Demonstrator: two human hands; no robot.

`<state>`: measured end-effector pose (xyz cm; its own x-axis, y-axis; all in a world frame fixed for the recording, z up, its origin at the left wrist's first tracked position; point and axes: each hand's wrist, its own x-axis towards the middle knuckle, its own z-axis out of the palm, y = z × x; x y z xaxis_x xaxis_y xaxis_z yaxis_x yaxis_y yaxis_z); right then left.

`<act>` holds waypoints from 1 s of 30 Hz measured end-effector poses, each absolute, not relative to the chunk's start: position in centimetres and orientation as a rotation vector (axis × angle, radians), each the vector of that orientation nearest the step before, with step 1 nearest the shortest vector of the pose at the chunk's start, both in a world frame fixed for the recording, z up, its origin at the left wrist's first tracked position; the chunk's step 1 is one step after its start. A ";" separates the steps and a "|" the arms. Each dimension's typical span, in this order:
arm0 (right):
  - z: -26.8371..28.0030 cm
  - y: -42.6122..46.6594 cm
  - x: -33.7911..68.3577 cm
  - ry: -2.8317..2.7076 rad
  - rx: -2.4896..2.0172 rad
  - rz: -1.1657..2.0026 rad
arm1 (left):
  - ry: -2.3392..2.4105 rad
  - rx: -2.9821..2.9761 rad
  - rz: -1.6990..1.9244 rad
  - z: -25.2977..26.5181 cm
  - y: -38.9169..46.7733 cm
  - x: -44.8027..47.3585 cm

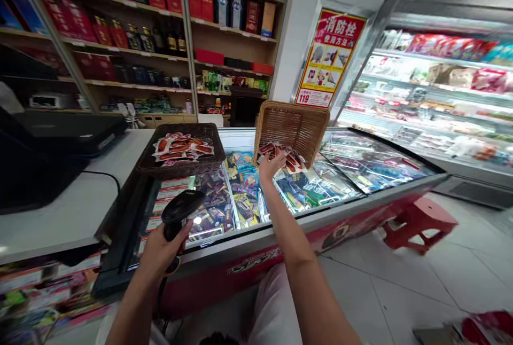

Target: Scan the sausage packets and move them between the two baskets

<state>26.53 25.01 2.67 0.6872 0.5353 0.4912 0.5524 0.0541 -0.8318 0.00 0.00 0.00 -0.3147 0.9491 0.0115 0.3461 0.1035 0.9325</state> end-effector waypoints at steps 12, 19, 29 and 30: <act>7.0 31.7 5.9 -2.390 -1.633 0.127 | 1.694 1.106 1.344 0.4 -0.8 -2.2; 6.2 33.6 5.1 -2.513 -1.717 0.107 | 1.710 1.041 1.398 0.6 -1.1 -2.9; 5.4 33.4 6.8 -2.611 -1.559 0.183 | 1.701 1.078 1.383 1.3 -1.4 -1.8; 5.3 33.4 6.6 -2.604 -1.565 0.212 | 1.716 1.084 1.379 1.4 -1.6 -1.7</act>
